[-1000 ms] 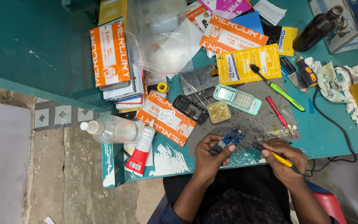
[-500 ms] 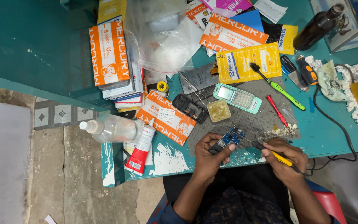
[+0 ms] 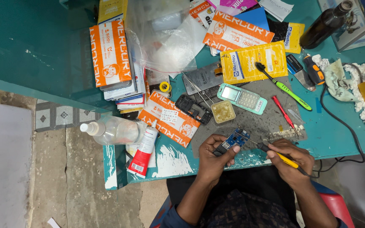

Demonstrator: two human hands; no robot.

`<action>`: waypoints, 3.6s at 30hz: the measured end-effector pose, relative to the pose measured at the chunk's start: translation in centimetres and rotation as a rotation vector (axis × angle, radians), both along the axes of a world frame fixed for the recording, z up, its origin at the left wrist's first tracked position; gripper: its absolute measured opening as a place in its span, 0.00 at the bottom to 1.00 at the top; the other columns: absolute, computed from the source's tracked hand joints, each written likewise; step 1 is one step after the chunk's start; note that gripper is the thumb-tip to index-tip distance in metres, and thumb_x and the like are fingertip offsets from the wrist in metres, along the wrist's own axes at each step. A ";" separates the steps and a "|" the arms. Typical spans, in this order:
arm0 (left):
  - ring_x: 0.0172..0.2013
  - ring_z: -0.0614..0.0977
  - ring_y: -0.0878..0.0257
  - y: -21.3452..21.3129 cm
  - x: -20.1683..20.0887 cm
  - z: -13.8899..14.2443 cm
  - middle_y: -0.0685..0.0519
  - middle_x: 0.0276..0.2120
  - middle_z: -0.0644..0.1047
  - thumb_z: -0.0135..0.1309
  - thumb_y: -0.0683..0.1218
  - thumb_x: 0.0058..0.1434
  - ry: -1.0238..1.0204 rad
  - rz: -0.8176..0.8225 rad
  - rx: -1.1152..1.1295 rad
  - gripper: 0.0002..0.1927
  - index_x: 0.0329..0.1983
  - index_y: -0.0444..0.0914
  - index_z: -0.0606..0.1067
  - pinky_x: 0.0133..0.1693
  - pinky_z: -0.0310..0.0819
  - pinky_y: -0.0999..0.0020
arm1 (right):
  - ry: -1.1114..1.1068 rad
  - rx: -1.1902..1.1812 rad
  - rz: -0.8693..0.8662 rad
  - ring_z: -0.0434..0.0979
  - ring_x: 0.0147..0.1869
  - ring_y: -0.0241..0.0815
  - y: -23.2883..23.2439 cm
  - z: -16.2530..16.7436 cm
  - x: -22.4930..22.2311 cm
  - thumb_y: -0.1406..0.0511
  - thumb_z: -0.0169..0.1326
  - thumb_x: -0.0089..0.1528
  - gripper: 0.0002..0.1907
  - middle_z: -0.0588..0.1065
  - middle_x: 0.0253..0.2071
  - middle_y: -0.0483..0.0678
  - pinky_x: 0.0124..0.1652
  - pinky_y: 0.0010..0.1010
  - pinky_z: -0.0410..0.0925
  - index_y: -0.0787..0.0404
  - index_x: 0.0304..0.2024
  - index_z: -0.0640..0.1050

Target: The person holds a blue circuit board on a work mat and solders components onto it using a yellow-handled soldering iron, feeding solder wire to the joints. They reposition and turn the board repeatedly to solder different sections, then set the board down and continue working on it.

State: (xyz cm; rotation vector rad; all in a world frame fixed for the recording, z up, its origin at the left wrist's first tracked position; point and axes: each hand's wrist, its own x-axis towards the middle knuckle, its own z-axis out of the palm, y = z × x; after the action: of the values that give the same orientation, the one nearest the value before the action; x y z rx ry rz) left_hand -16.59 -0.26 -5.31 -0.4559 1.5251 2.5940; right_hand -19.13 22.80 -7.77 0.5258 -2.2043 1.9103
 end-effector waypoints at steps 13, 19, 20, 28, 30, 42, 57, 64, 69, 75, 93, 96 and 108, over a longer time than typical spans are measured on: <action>0.21 0.76 0.72 -0.1 -0.1 -0.2 0.52 0.27 0.80 0.65 0.37 0.60 -0.002 0.003 -0.016 0.13 0.42 0.33 0.72 0.22 0.69 0.77 | 0.035 0.004 0.001 0.82 0.46 0.45 -0.1 0.0 -0.2 0.78 0.61 0.58 0.11 0.81 0.42 0.56 0.50 0.34 0.73 0.71 0.43 0.81; 0.21 0.76 0.72 0.1 0.1 -0.4 0.52 0.27 0.80 0.66 0.37 0.59 0.003 0.014 -0.014 0.14 0.42 0.34 0.72 0.22 0.69 0.77 | 0.025 0.000 0.007 0.82 0.45 0.45 -0.2 0.2 -0.1 0.79 0.61 0.58 0.11 0.81 0.41 0.56 0.48 0.34 0.73 0.71 0.43 0.80; 0.21 0.76 0.72 0.1 0.2 -0.5 0.52 0.27 0.80 0.66 0.37 0.59 0.001 0.016 -0.011 0.14 0.42 0.34 0.72 0.22 0.69 0.77 | 0.034 -0.005 0.011 0.82 0.45 0.45 -0.2 0.2 -0.1 0.79 0.61 0.58 0.11 0.81 0.41 0.55 0.49 0.34 0.73 0.71 0.43 0.80; 0.21 0.76 0.72 0.0 0.5 -0.6 0.53 0.28 0.80 0.66 0.37 0.59 0.002 0.018 -0.056 0.14 0.42 0.33 0.72 0.23 0.69 0.76 | 0.015 0.022 -0.019 0.80 0.44 0.45 -0.2 0.6 0.4 0.79 0.61 0.59 0.09 0.80 0.41 0.57 0.44 0.33 0.73 0.71 0.42 0.80; 0.21 0.76 0.72 -0.1 0.7 -0.5 0.53 0.29 0.81 0.66 0.37 0.59 0.003 0.020 -0.051 0.14 0.42 0.33 0.72 0.24 0.69 0.76 | 0.008 0.014 -0.001 0.81 0.44 0.45 -0.2 0.8 0.5 0.79 0.61 0.59 0.09 0.80 0.41 0.56 0.44 0.33 0.73 0.71 0.42 0.80; 0.20 0.75 0.71 0.0 1.2 1.2 0.53 0.26 0.79 0.65 0.38 0.60 -0.047 0.039 -0.037 0.15 0.45 0.34 0.70 0.22 0.67 0.76 | 0.117 -0.074 -0.039 0.81 0.41 0.42 -1.2 1.7 1.6 0.65 0.58 0.68 0.11 0.80 0.39 0.51 0.44 0.33 0.73 0.67 0.48 0.78; 0.20 0.76 0.71 0.5 1.4 2.0 0.52 0.26 0.79 0.64 0.36 0.60 -0.055 0.082 -0.071 0.14 0.43 0.34 0.70 0.22 0.67 0.76 | 0.440 0.357 -0.030 0.80 0.47 0.55 -3.0 2.9 1.8 0.68 0.61 0.63 0.08 0.79 0.43 0.55 0.48 0.42 0.74 0.64 0.44 0.78; 0.21 0.76 0.69 0.0 2.1 1.8 0.51 0.30 0.80 0.64 0.35 0.58 -0.086 0.102 -0.155 0.13 0.42 0.33 0.71 0.22 0.69 0.75 | 0.474 0.360 0.024 0.80 0.45 0.54 -3.3 3.5 1.5 0.72 0.61 0.62 0.09 0.80 0.42 0.54 0.43 0.41 0.75 0.66 0.44 0.79; 0.21 0.75 0.68 -0.1 2.2 1.4 0.50 0.27 0.79 0.62 0.34 0.60 -0.040 0.121 -0.050 0.12 0.42 0.33 0.71 0.23 0.68 0.74 | 0.473 0.313 0.013 0.80 0.42 0.50 -3.5 3.7 1.4 0.70 0.64 0.60 0.11 0.80 0.36 0.52 0.39 0.37 0.74 0.67 0.44 0.81; 0.20 0.75 0.67 -0.2 2.1 1.5 0.50 0.25 0.78 0.63 0.34 0.60 -0.055 0.134 -0.060 0.13 0.42 0.33 0.70 0.22 0.67 0.74 | 0.460 0.306 0.021 0.80 0.41 0.50 -3.7 3.9 1.3 0.71 0.64 0.60 0.10 0.80 0.35 0.51 0.39 0.36 0.74 0.67 0.44 0.81; 0.21 0.76 0.70 0.0 2.0 2.1 0.50 0.28 0.80 0.63 0.34 0.60 -0.057 0.100 -0.071 0.13 0.44 0.33 0.71 0.23 0.67 0.75 | 0.458 0.380 0.014 0.80 0.43 0.51 -3.9 3.5 1.4 0.73 0.62 0.60 0.10 0.80 0.36 0.53 0.39 0.37 0.74 0.67 0.44 0.79; 0.21 0.77 0.70 0.0 2.0 2.1 0.50 0.28 0.80 0.63 0.34 0.61 -0.050 0.095 -0.079 0.13 0.44 0.33 0.71 0.23 0.68 0.75 | 0.453 0.377 0.016 0.80 0.43 0.51 -3.9 3.5 1.4 0.73 0.62 0.60 0.10 0.80 0.36 0.53 0.40 0.37 0.74 0.67 0.44 0.79; 0.21 0.76 0.70 0.3 2.0 1.4 0.50 0.29 0.80 0.62 0.33 0.61 -0.020 0.104 -0.042 0.13 0.44 0.33 0.70 0.23 0.67 0.76 | 0.437 0.382 0.015 0.80 0.42 0.51 -3.7 3.6 1.4 0.74 0.60 0.61 0.07 0.81 0.36 0.52 0.40 0.37 0.75 0.68 0.41 0.78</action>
State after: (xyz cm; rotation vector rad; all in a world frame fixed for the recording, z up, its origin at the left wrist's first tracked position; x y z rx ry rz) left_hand -14.59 0.07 -3.88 -0.5787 1.5928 2.6296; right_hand -17.74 19.14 -4.22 0.9186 -2.2576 1.2206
